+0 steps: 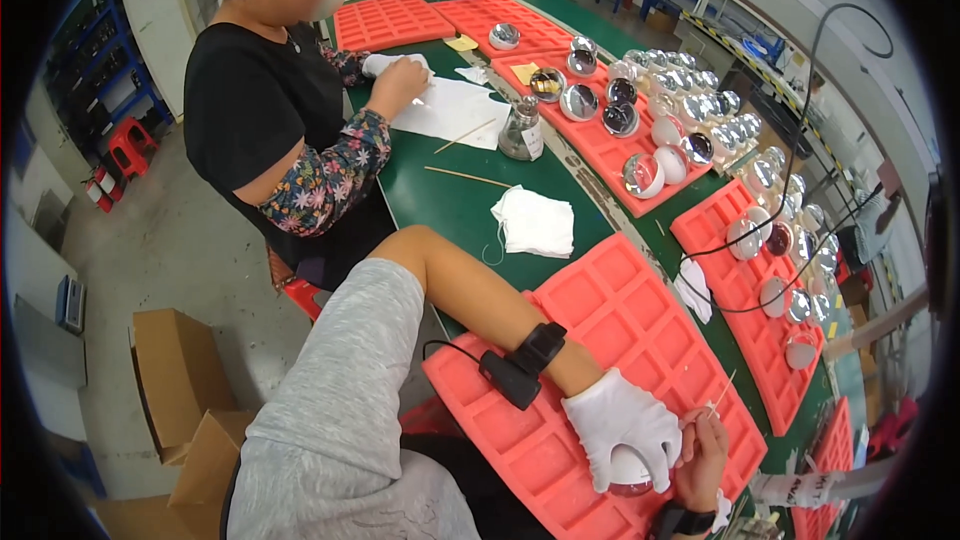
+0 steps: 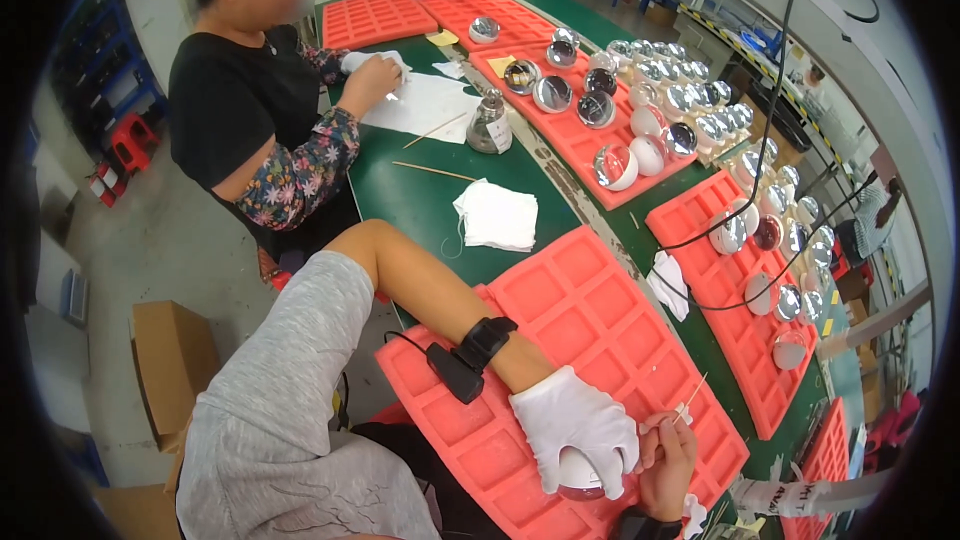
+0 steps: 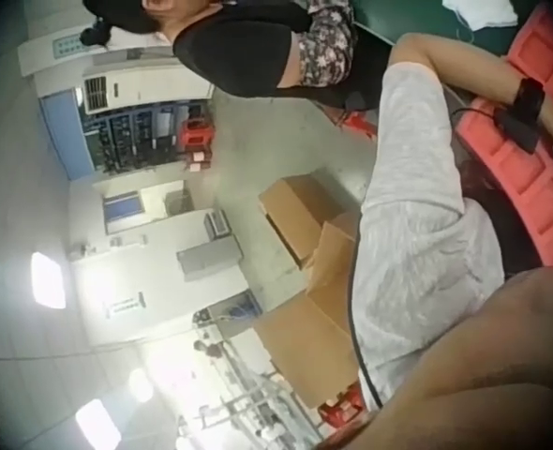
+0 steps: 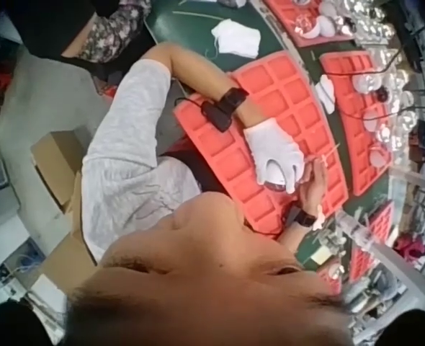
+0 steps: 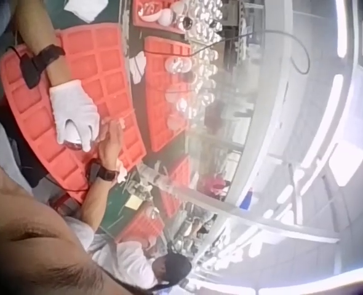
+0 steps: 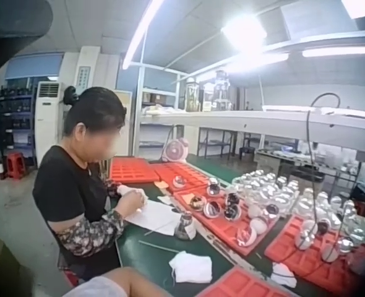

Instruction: The person uses a wooden stick to apply adhesive to the seam of a white electronic device before fitting a clear dome onto it. They then apply more adhesive around the joined seam and wipe the device clean with a white cloth.

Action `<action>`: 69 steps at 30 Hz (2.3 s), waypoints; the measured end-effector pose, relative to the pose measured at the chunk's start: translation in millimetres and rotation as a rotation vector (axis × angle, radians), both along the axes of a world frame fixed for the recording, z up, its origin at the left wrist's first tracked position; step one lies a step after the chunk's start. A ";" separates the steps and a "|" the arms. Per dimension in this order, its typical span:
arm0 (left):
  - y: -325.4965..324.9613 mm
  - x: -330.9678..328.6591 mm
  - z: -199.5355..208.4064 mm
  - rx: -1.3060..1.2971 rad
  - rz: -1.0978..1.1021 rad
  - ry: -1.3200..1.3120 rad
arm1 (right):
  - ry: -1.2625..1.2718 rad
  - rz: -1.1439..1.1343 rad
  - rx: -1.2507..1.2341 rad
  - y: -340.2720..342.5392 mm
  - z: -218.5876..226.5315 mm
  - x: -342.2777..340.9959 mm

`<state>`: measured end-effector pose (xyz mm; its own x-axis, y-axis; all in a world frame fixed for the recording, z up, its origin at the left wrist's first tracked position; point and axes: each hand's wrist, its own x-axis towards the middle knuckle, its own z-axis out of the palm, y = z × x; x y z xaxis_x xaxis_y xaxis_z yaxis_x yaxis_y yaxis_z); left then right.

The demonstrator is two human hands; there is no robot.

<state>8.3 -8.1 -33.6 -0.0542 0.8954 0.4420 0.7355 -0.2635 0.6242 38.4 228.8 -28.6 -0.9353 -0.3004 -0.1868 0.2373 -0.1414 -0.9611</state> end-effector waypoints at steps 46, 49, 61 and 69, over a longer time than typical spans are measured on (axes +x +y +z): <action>-1.2 7.0 -10.5 -0.010 0.007 -0.038 | -0.003 0.067 -0.264 -13.9 -2.9 -74.2; 1.5 5.6 -11.1 0.003 -0.024 -0.031 | 0.021 0.071 -0.289 -15.8 -2.8 -77.6; 8.3 -2.5 -5.7 -0.009 0.016 -0.015 | 0.021 0.092 -0.444 -39.1 54.5 -95.7; 5.3 1.1 -12.0 0.007 -0.003 -0.082 | 0.143 0.024 -0.108 -34.8 -1.7 -72.9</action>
<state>9.4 -2.8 -45.7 -0.0883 0.8924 0.4425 0.6810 -0.2701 0.6807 -34.5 194.0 -30.3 -0.9423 -0.3344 -0.0178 0.1040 -0.2418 -0.9647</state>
